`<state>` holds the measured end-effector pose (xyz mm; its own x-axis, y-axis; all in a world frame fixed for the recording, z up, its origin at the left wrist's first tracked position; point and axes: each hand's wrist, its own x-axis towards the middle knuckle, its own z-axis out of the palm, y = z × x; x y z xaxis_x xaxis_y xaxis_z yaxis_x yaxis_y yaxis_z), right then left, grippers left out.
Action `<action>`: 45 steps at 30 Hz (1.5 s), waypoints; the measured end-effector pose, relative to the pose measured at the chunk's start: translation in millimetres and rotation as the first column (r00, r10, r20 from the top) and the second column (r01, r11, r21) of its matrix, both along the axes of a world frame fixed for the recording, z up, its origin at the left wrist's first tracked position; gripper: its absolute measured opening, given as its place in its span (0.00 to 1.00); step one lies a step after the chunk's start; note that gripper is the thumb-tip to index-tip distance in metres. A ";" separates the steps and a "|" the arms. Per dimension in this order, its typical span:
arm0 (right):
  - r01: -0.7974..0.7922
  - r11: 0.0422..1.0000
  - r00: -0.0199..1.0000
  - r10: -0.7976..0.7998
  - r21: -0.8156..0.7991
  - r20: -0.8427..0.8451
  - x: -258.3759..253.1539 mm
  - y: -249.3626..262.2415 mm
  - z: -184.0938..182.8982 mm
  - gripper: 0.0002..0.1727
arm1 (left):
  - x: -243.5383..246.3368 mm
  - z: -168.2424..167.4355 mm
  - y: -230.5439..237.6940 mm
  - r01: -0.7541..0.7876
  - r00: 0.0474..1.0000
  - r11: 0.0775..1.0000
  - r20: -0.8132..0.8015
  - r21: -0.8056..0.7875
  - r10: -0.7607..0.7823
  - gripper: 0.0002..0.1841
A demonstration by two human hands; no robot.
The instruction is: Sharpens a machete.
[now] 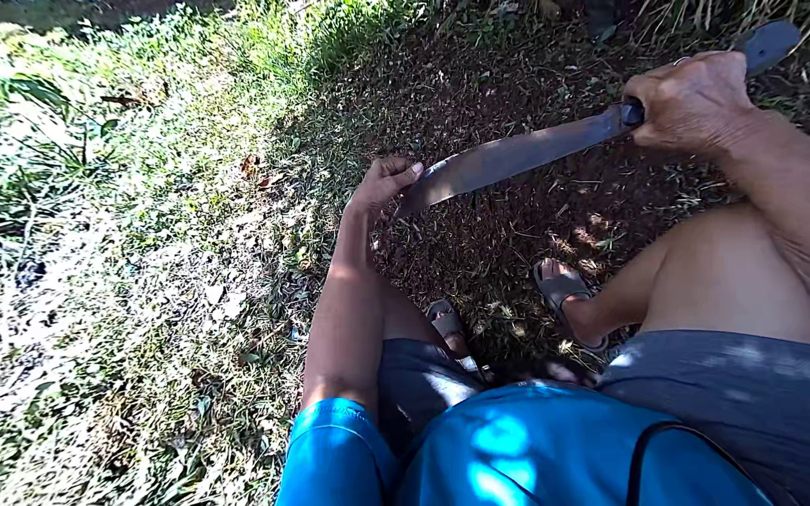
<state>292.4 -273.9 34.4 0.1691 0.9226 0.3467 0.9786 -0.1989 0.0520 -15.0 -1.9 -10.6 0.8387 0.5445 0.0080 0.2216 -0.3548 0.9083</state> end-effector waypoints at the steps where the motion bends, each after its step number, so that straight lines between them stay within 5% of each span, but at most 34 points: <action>1: -0.009 1.000 1.000 0.008 0.010 0.007 1.1 -1.2 -1.1 0.09 | -2.5 0.5 0.5 0.045 0.999 0.999 -0.020 -0.016 -0.045 0.10; 6: -0.008 1.000 1.000 0.008 0.009 -0.012 2.8 -3.9 -2.3 0.09 | -4.2 -0.2 1.7 0.024 1.000 0.996 0.013 -0.084 -0.023 0.12; 9: 0.066 0.998 0.995 -0.067 -0.023 -0.075 4.0 -4.9 -0.1 0.11 | -2.8 -1.7 5.6 -0.153 0.977 0.972 0.122 -0.180 0.176 0.14; 13: 0.156 0.987 0.981 -0.159 -0.043 -0.106 6.6 -6.1 0.7 0.12 | 0.2 -4.1 10.6 -0.487 0.817 0.834 0.200 -0.259 0.540 0.25; 18: 0.223 0.971 0.965 -0.232 -0.087 -0.120 5.9 -4.2 4.1 0.17 | 1.3 0.9 0.0 -0.377 0.916 0.904 0.063 -0.200 0.396 0.15; 23: 0.247 0.957 0.952 -0.269 -0.150 -0.148 6.3 -2.8 5.9 0.22 | 10.2 -4.1 0.0 -0.343 0.918 0.902 0.111 -0.263 0.382 0.05; 28: 0.273 0.947 0.938 -0.301 -0.169 -0.173 9.1 -2.3 6.7 0.24 | 16.5 -2.0 3.3 -0.544 0.747 0.722 0.144 -0.427 0.649 0.12; 32: 0.231 0.954 0.870 -0.291 -0.193 -0.398 12.3 -0.6 -0.4 0.27 | 14.2 -0.9 9.7 -0.577 0.654 0.652 0.200 -0.491 0.729 0.21; 35: 0.184 0.960 0.669 -0.280 -0.212 -0.689 -0.7 10.5 -4.6 0.18 | 17.3 2.9 2.6 -0.498 0.715 0.729 0.254 -0.470 0.652 0.07; 38: 0.082 0.984 0.168 -0.168 -0.156 -0.971 -20.9 20.8 -10.5 0.13 | 26.1 3.2 -6.1 -0.414 0.799 0.802 0.251 -0.430 0.547 0.16; 41: -0.070 0.994 -0.169 -0.096 -0.085 -0.981 -38.3 27.7 -8.1 0.24 | 38.4 2.5 -14.2 -0.362 0.831 0.840 0.269 -0.404 0.488 0.15; 45: -0.146 0.989 -0.409 -0.077 -0.018 -0.909 -57.8 27.9 -9.1 0.27 | 50.0 7.4 -30.6 -0.238 0.866 0.882 0.322 -0.407 0.383 0.18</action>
